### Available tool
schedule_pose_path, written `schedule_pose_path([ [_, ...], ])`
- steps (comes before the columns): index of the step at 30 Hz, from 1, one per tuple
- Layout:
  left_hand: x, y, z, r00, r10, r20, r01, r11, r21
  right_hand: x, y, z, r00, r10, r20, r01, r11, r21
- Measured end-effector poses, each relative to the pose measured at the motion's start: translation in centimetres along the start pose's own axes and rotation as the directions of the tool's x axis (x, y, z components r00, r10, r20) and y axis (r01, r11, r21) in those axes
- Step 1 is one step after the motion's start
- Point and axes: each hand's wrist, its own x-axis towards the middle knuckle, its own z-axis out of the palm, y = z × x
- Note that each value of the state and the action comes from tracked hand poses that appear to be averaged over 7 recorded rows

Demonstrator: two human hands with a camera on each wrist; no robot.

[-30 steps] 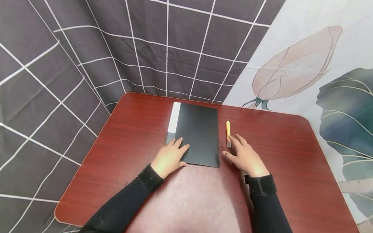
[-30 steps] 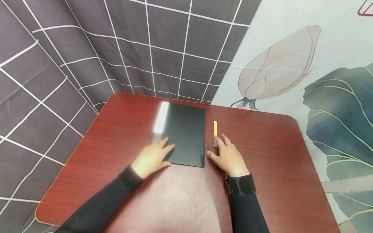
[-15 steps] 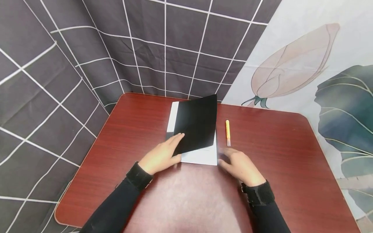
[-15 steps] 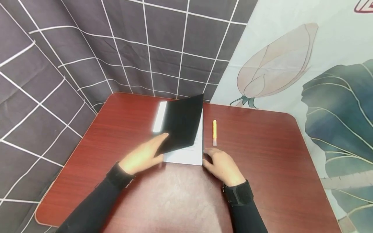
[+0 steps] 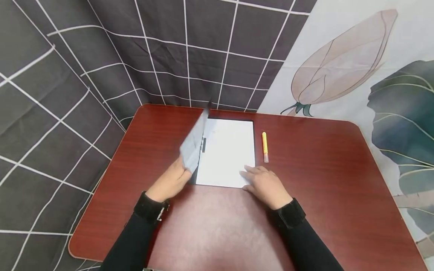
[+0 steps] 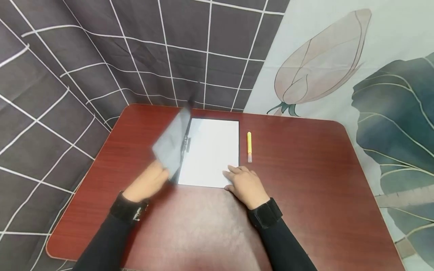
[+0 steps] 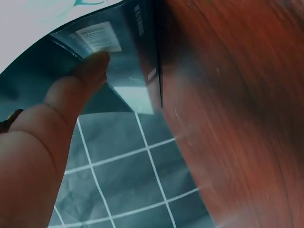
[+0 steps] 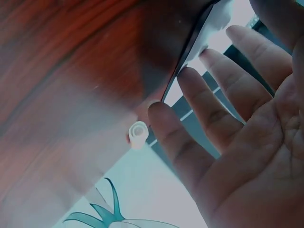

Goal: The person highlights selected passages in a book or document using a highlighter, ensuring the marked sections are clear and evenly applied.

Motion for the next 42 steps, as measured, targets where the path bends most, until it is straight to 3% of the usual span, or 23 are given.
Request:
schedule_pose_path([
  [8,-1.3,-0.9,-2.1,0.985,-0.113,-0.129,0.119,0.992,0.046,-0.4,0.3,-0.4,0.999,0.003,0.033,-0.002,1.0,-0.028],
  [11,-2.3,-0.6,-3.5,0.956,-0.143,-0.258,0.165,0.984,0.066,-0.5,0.4,-0.4,1.0,0.01,0.027,-0.009,1.0,-0.029],
  [13,-3.2,-0.1,-4.6,0.908,-0.17,-0.382,0.212,0.975,0.07,-0.6,0.7,0.0,1.0,0.001,0.01,-0.001,0.999,-0.035],
  [16,-4.5,0.8,-6.3,0.793,-0.214,-0.57,0.298,0.953,0.057,-0.7,1.0,-0.1,1.0,-0.006,-0.002,0.006,0.999,-0.035],
  [18,-5.1,1.0,-7.1,0.728,-0.241,-0.642,0.344,0.938,0.037,-0.8,1.3,-0.1,1.0,0.005,0.006,-0.005,0.999,-0.033],
  [20,-5.3,0.8,-7.6,0.703,-0.263,-0.66,0.381,0.924,0.037,-0.9,1.3,-0.5,0.999,0.031,0.029,-0.03,0.999,-0.021],
  [22,-5.4,0.1,-7.9,0.716,-0.278,-0.64,0.415,0.907,0.069,-1.1,1.5,-0.6,0.997,0.053,0.049,-0.052,0.998,-0.017],
  [27,-5.8,-1.8,-7.6,0.809,-0.37,-0.456,0.507,0.832,0.225,-1.5,1.8,-0.8,0.993,0.087,0.081,-0.088,0.996,0.003],
  [30,-6.1,-2.8,-7.0,0.843,-0.434,-0.318,0.526,0.79,0.315,-1.7,1.9,-0.9,0.992,0.095,0.085,-0.096,0.995,0.01],
  [33,-6.1,-3.4,-6.5,0.854,-0.479,-0.205,0.52,0.765,0.379,-1.8,2.0,-0.9,0.993,0.088,0.079,-0.09,0.996,0.013],
  [36,-5.9,-3.5,-6.0,0.848,-0.518,-0.118,0.514,0.744,0.428,-1.9,2.1,-0.9,0.994,0.077,0.071,-0.079,0.997,0.019],
  [40,-5.1,-3.4,-5.3,0.843,-0.534,-0.069,0.502,0.732,0.461,-2.3,2.3,-1.1,0.996,0.065,0.067,-0.067,0.998,0.021],
  [42,-4.5,-3.2,-4.8,0.855,-0.513,-0.077,0.484,0.736,0.473,-2.5,2.3,-1.3,0.996,0.063,0.066,-0.064,0.998,0.014],
])
